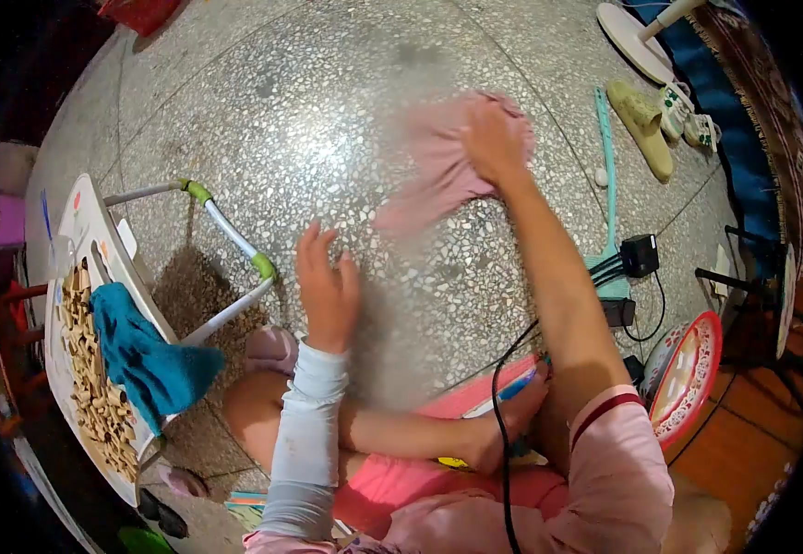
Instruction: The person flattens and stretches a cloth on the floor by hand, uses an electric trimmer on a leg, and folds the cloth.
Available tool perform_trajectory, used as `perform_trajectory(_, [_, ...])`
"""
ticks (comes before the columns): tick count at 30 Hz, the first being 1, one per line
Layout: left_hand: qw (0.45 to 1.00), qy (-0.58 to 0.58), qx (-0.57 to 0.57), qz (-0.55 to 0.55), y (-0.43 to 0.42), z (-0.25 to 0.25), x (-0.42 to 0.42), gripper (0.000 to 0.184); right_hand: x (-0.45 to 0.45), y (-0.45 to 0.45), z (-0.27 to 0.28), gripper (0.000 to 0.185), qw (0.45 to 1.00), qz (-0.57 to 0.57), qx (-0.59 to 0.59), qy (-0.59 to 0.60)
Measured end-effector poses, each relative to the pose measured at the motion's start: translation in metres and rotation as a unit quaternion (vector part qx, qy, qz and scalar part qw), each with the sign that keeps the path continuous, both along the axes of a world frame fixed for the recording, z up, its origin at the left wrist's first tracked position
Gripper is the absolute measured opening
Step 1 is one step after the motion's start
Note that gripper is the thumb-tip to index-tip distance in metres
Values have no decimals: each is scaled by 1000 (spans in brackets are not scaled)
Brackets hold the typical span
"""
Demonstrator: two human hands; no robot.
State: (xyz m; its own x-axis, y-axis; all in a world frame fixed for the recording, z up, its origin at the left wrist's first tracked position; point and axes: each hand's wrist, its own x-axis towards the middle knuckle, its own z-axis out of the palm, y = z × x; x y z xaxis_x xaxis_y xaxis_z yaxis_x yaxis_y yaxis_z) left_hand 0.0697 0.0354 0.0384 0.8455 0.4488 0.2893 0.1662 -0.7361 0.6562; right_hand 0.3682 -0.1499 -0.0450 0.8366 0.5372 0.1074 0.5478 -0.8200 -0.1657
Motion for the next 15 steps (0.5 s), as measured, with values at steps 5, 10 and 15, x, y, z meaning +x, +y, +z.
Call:
perform_trajectory(5, [999,14,-49,10,-6,2,-1,30,13,-93,7,51,990,-131,-38,-15])
perform_trajectory(10, [1000,23,-13,-12,-9,0,1,32,21,-100,-2,50,975,-219,-22,-24])
perform_trajectory(15, [998,24,-56,-11,-10,2,6,34,29,-44,14,50,977,-199,-69,42])
